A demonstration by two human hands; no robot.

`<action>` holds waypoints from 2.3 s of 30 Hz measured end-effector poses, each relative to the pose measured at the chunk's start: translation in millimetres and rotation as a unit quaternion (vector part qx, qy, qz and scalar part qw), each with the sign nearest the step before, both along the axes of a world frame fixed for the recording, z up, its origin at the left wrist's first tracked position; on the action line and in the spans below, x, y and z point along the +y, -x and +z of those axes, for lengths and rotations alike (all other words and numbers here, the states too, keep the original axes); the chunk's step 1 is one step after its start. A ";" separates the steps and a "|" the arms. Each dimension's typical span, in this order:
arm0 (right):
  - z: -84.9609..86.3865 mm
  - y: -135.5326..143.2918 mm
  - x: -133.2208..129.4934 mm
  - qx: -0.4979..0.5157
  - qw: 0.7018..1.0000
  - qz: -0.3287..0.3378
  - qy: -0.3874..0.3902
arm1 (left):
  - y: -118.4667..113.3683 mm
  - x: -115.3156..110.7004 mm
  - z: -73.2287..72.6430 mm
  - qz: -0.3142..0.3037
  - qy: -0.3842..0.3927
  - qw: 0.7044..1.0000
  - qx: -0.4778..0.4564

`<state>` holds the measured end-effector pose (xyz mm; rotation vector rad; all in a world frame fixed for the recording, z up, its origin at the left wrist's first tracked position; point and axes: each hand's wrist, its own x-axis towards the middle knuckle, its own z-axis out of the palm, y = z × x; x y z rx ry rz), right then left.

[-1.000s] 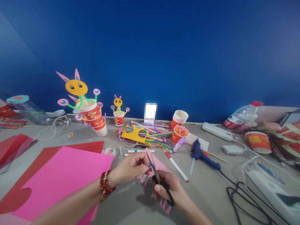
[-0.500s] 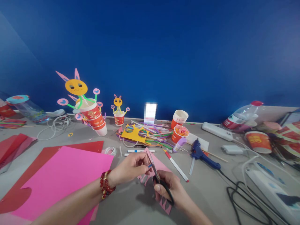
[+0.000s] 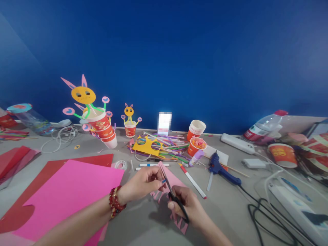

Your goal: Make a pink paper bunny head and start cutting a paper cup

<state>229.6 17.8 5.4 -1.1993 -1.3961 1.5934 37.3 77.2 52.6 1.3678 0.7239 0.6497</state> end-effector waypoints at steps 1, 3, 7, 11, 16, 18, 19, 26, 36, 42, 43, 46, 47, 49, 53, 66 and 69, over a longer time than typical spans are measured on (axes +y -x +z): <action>-1.8 -0.3 0.3 0.007 1.000 -0.005 0.005 | -0.1 -0.2 0.9 0.001 0.002 1.000 0.000; -4.3 -1.3 1.3 0.017 1.000 -0.015 0.012 | -0.2 -0.5 2.8 0.001 -0.001 1.000 0.003; -1.1 -3.8 4.2 0.025 0.999 -0.035 -0.010 | -0.5 0.0 5.7 0.004 -0.016 0.999 0.036; 8.9 -5.9 6.6 0.024 0.995 -0.073 -0.068 | 0.6 1.0 6.5 0.011 -0.026 0.999 0.044; 12.6 -8.0 9.8 -0.018 0.984 -0.129 -0.125 | 3.4 3.1 11.1 0.034 -0.036 0.999 0.008; 9.8 -9.7 11.7 -0.033 0.983 -0.133 -0.123 | 4.3 5.8 15.5 0.035 -0.047 0.998 0.008; 8.0 -11.0 12.7 -0.039 0.983 -0.132 -0.119 | 4.9 7.8 18.2 0.035 -0.057 0.998 0.012; 6.9 -19.1 15.7 -0.275 0.944 -0.120 -0.139 | 20.1 15.8 27.9 0.057 -0.141 0.985 0.076; 20.8 -18.7 -1.8 -0.533 0.822 -0.057 -0.190 | 59.0 -6.3 -12.9 0.106 -0.316 0.888 0.315; 32.0 -21.3 -19.9 -0.599 0.779 -0.041 -0.183 | 62.4 -10.7 -24.6 0.085 -0.311 0.890 0.322; 32.5 -21.8 -22.3 -0.612 0.768 -0.035 -0.185 | 60.1 -12.2 -25.8 0.077 -0.314 0.890 0.323; 31.0 -22.9 -27.2 -0.645 0.740 -0.017 -0.190 | 52.0 -18.3 -27.7 0.048 -0.320 0.887 0.331; 29.8 -23.3 -27.9 -0.654 0.732 -0.013 -0.190 | 49.3 -20.2 -27.8 0.037 -0.320 0.885 0.336; 27.2 -24.0 -28.0 -0.669 0.720 -0.008 -0.186 | 44.2 -22.8 -27.3 0.015 -0.320 0.879 0.353; 23.8 -24.7 -25.4 -0.675 0.719 0.023 -0.164 | 30.7 -18.7 -24.2 -0.014 -0.338 0.861 0.381; 25.5 -28.7 -35.4 -0.631 0.757 0.032 -0.165 | -35.6 19.6 -32.9 -0.071 -0.387 0.840 0.373; 23.9 -31.0 -36.3 -0.627 0.761 0.033 -0.164 | -35.5 20.2 -36.5 -0.067 -0.399 0.830 0.385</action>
